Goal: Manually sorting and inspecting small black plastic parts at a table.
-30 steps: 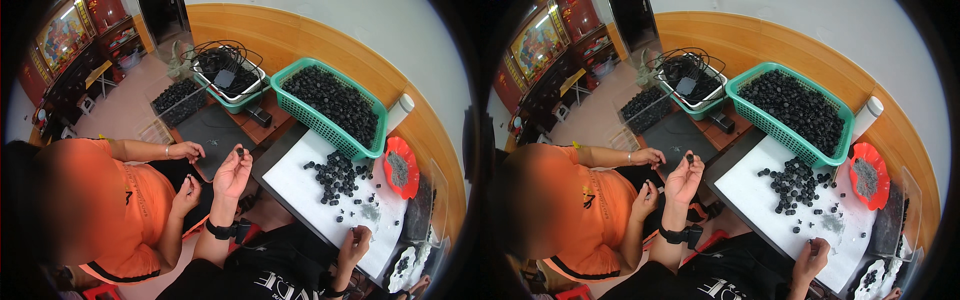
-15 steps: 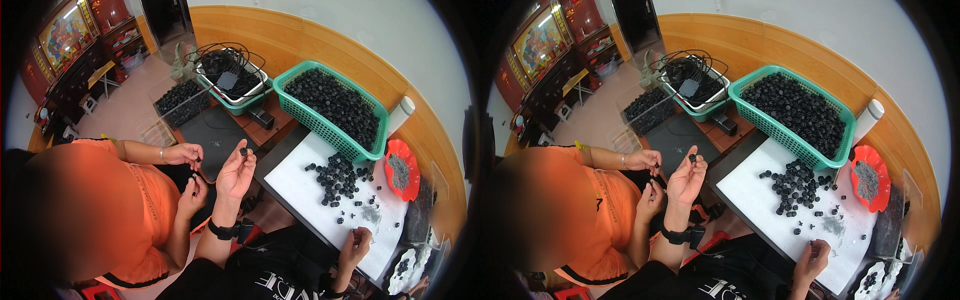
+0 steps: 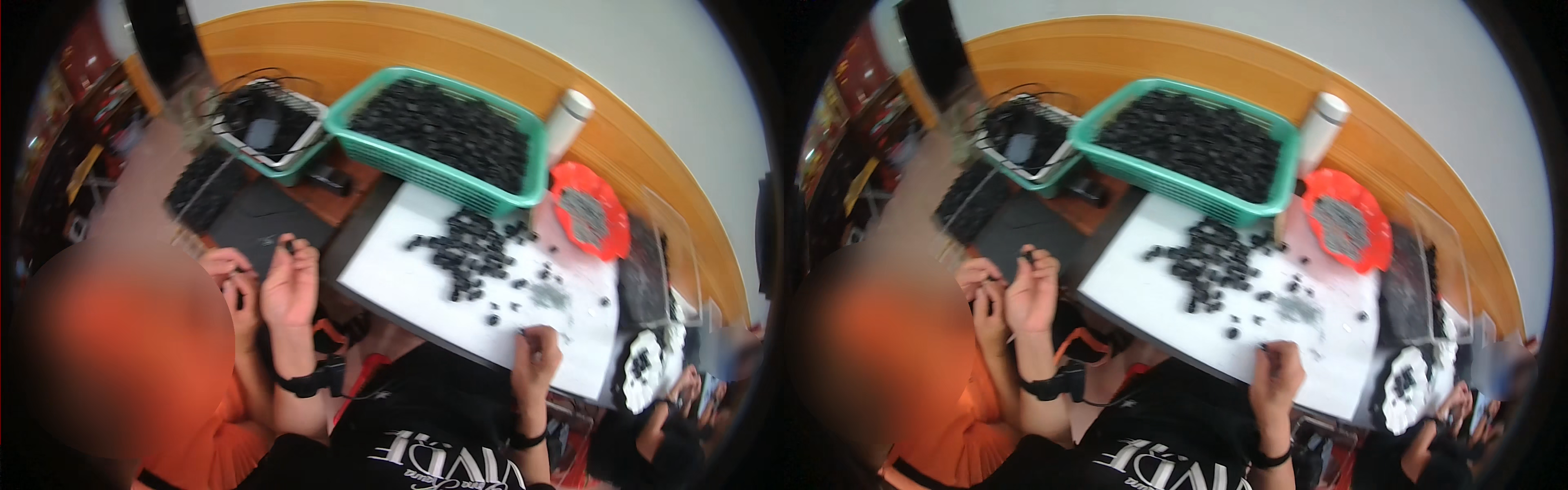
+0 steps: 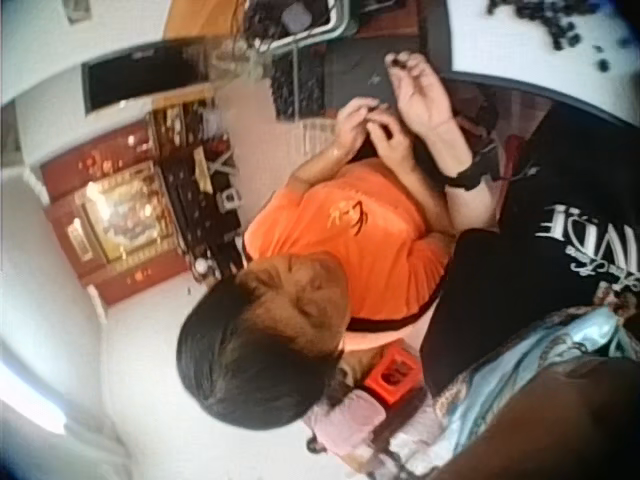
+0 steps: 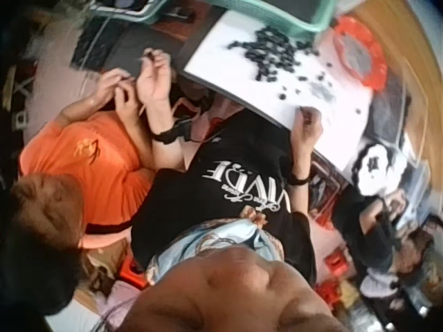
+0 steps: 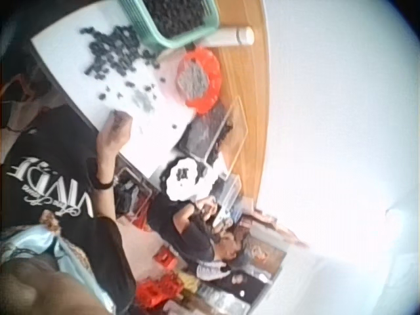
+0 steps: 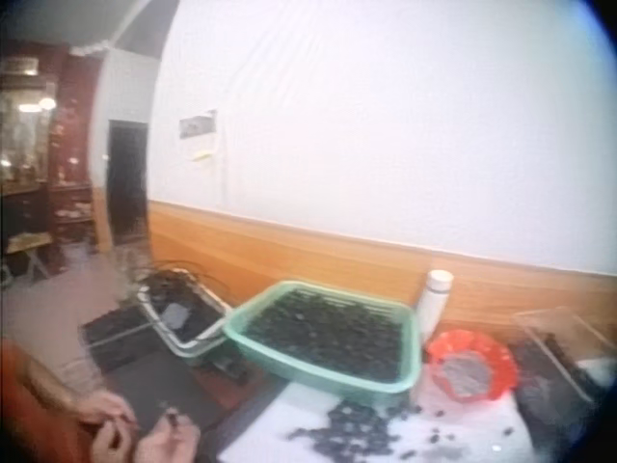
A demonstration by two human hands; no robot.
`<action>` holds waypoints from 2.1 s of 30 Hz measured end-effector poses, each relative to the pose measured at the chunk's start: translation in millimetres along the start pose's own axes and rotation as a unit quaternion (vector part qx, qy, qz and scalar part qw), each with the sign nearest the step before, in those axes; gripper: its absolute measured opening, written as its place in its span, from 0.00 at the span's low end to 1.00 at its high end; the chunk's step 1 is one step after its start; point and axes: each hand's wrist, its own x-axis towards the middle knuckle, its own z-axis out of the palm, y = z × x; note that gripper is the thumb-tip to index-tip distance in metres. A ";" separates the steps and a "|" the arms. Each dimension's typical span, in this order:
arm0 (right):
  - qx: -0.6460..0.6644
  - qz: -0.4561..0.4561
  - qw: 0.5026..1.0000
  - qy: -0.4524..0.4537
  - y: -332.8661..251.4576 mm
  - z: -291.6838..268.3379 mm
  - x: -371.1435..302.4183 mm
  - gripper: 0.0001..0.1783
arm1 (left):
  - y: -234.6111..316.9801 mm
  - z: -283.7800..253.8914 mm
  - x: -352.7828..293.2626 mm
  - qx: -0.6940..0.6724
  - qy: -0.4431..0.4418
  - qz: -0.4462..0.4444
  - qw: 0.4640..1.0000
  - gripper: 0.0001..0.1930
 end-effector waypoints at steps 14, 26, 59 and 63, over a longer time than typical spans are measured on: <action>-0.116 -0.078 0.989 -0.037 -6.9 -9.9 4.8 0.08 | -7.9 -4.8 -2.3 -0.010 0.058 -0.004 0.998 0.12; -0.101 -0.047 0.994 0.019 -2.9 -5.1 -7.0 0.15 | -8.0 -12.6 -1.9 -0.017 0.061 -0.023 0.998 0.13; -0.113 -0.075 0.989 0.063 -8.7 2.2 -9.2 0.09 | -25.0 -9.5 -4.0 0.013 0.038 -0.022 0.999 0.12; -0.125 -0.064 0.989 0.056 -8.9 8.5 -10.2 0.09 | -23.9 -10.0 -6.5 0.031 0.013 -0.007 0.999 0.22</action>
